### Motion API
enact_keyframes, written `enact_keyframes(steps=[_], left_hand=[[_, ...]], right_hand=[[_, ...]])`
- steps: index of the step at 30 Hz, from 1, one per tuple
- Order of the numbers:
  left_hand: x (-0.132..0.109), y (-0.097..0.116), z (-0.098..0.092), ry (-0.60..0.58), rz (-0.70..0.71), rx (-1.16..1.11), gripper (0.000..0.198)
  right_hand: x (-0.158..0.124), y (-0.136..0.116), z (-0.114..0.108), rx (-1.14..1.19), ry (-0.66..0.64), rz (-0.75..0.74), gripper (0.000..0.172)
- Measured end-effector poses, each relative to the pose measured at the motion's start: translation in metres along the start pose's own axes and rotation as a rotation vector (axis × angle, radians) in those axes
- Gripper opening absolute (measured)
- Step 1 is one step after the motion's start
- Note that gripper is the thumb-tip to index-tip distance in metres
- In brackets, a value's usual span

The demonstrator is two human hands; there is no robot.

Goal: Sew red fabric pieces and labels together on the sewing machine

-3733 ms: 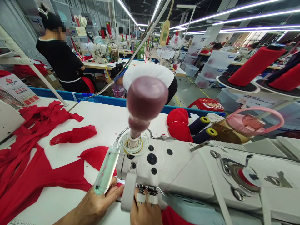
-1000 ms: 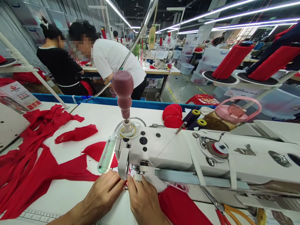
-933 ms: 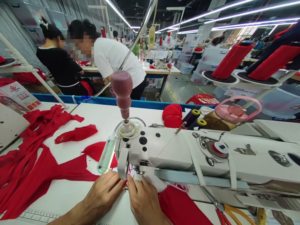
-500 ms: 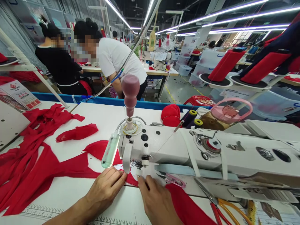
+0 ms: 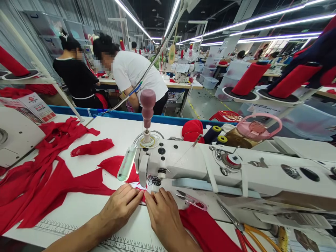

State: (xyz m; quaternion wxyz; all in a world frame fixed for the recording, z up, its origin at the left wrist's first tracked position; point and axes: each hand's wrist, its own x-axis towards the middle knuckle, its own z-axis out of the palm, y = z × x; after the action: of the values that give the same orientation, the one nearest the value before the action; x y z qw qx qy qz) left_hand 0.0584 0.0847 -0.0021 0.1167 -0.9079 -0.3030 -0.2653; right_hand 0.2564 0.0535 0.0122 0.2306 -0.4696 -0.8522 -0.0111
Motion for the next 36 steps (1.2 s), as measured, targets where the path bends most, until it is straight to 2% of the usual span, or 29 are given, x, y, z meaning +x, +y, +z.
enact_keyframes(steps=[6, 18, 26, 30, 32, 36], left_hand=[[0.004, 0.001, -0.003, 0.009, -0.006, -0.012, 0.025], [0.003, 0.0, -0.001, 0.02, 0.001, -0.029, 0.026], [0.003, 0.0, -0.001, -0.014, -0.013, -0.059, 0.027], [0.002, -0.001, 0.0, -0.008, -0.03, -0.079, 0.026], [0.002, -0.003, -0.005, -0.023, -0.06, -0.126, 0.026], [-0.001, -0.009, -0.029, -0.026, -0.128, -0.165, 0.032]], right_hand=[[-0.002, 0.003, 0.005, -0.056, 0.051, -0.059, 0.035], [-0.003, 0.005, 0.008, -0.065, 0.138, -0.053, 0.033], [-0.008, 0.01, 0.005, -0.074, 0.204, 0.033, 0.028], [-0.009, 0.008, 0.008, -0.064, 0.193, 0.063, 0.024], [-0.01, 0.008, 0.009, -0.043, 0.18, 0.086, 0.022], [-0.009, 0.008, 0.005, -0.001, 0.149, 0.094, 0.02]])
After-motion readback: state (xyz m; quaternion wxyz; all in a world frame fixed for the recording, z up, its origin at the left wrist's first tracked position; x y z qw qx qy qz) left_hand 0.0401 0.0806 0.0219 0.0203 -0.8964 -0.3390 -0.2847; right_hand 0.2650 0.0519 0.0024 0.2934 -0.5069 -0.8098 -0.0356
